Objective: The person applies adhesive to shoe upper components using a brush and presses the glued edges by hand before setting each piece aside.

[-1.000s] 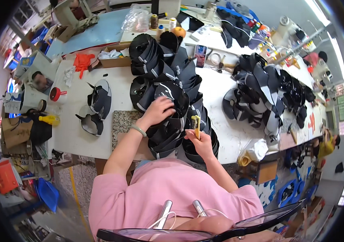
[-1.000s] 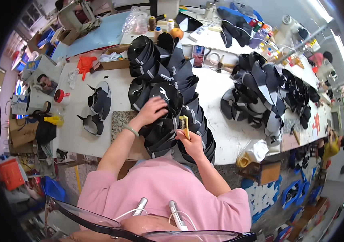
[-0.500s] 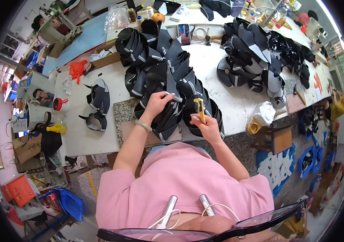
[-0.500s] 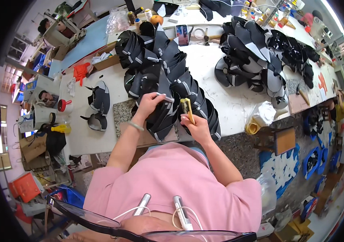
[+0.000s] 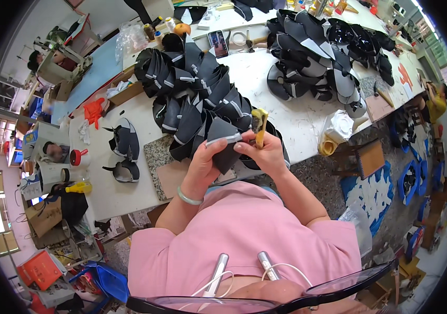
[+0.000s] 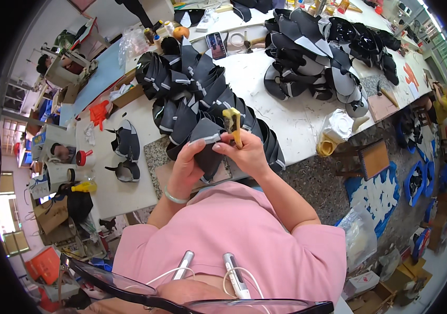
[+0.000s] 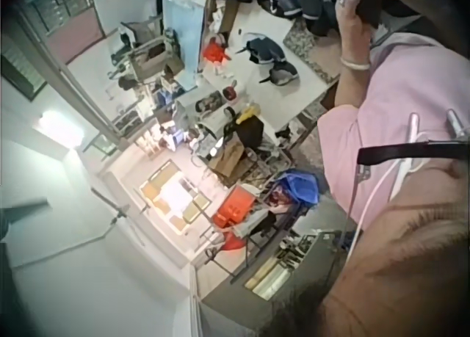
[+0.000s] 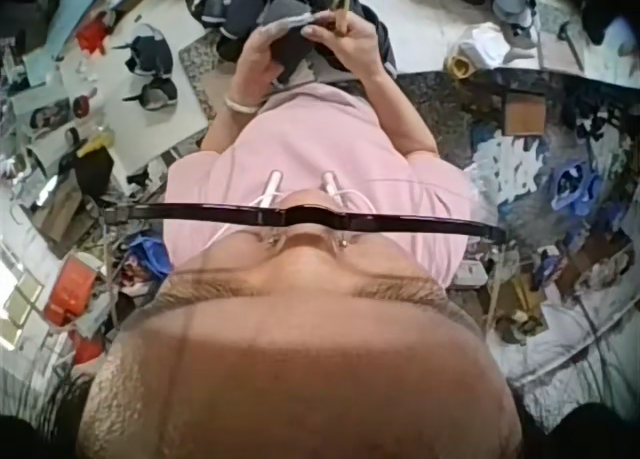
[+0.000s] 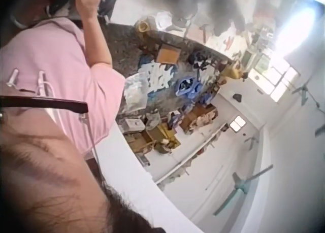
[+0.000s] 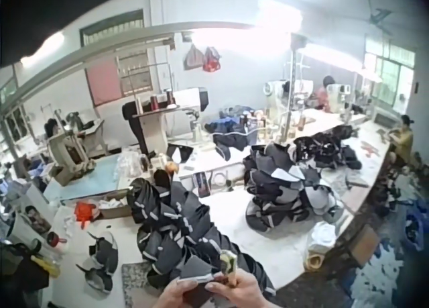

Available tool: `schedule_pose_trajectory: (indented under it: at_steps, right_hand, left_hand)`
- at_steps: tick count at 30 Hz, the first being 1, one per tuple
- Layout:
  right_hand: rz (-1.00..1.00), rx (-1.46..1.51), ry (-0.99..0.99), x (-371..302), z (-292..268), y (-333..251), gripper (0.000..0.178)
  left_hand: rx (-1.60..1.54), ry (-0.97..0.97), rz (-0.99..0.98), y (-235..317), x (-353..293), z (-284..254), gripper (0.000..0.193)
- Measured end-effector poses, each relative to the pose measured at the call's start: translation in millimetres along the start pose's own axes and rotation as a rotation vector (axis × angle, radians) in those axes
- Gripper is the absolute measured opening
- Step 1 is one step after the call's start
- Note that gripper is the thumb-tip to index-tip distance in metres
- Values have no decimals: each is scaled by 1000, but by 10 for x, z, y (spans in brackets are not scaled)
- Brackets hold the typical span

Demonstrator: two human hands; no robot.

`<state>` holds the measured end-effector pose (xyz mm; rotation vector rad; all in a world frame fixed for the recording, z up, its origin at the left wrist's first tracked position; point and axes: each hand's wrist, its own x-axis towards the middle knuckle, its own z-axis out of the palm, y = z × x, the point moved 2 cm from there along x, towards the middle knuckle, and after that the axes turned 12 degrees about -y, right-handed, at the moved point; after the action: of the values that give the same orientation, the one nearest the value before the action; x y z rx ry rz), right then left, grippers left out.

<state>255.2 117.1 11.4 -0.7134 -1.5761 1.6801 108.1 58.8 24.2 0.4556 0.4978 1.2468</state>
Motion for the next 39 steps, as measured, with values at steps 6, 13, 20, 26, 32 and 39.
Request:
schedule_pose_trajectory:
  at_steps: [6, 13, 20, 26, 32, 39]
  right_hand:
    - [212, 97, -70, -98, -125, 9, 15]
    - [198, 207, -113, -89, -153, -52, 13]
    - [297, 323, -173, -18, -185, 8, 8]
    - [46, 13, -50, 86, -119, 91, 16]
    - [298, 146, -92, 133, -83, -54, 18]
    - [164, 72, -27, 138, -144, -21, 16]
  left_hand:
    - [40, 54, 19, -76, -2, 25, 32]
    - [325, 150, 217, -100, -16, 156, 42]
    - [535, 218, 277, -103, -57, 152, 37]
    - [705, 283, 398, -197, -30, 62, 37]
    - [716, 272, 450, -249, 56, 19, 33]
    - [729, 282, 436, -270, 154, 77, 30]
